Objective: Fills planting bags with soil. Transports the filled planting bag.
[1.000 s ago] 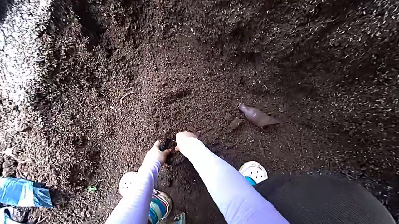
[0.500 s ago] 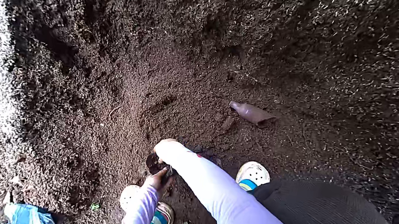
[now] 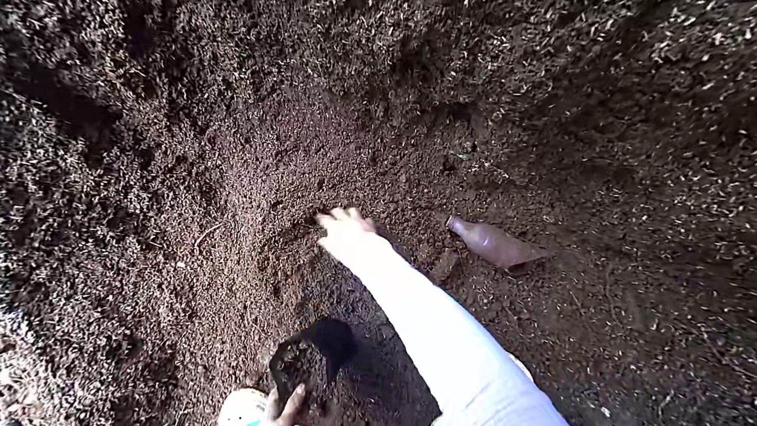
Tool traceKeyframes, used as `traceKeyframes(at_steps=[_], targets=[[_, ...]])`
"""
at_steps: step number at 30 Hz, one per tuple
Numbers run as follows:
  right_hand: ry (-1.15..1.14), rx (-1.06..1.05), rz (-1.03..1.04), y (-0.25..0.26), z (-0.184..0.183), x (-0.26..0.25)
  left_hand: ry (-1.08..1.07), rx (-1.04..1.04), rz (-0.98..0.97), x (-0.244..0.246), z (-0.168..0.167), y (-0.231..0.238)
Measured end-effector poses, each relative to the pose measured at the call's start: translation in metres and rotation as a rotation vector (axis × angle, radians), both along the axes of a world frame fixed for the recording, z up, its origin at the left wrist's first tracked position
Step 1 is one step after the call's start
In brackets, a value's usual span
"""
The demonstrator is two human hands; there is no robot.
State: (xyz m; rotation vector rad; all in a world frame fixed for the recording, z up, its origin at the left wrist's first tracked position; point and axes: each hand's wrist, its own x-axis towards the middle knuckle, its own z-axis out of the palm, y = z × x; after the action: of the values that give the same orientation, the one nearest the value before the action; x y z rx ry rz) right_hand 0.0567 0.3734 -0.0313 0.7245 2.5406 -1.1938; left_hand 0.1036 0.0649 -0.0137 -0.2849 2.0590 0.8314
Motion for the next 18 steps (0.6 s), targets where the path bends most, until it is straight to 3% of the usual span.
traceKeyframes(at_steps=[5,12,15,18], targets=[[-0.258,0.058,0.009,-0.008,-0.056,-0.002,0.592,0.213,-0.194,-0.007,-0.014,-0.039],[-0.435,0.004,-0.009,-0.030,-0.077,0.026,0.860,0.245,-0.479,-0.022,0.000,-0.033],[-0.450,-0.029,0.022,-0.032,-0.056,0.032,0.923,0.236,-0.585,-0.019,-0.007,-0.025],[-0.324,-0.147,0.122,-0.050,0.007,0.044,0.686,0.183,-0.612,-0.014,-0.007,-0.014]])
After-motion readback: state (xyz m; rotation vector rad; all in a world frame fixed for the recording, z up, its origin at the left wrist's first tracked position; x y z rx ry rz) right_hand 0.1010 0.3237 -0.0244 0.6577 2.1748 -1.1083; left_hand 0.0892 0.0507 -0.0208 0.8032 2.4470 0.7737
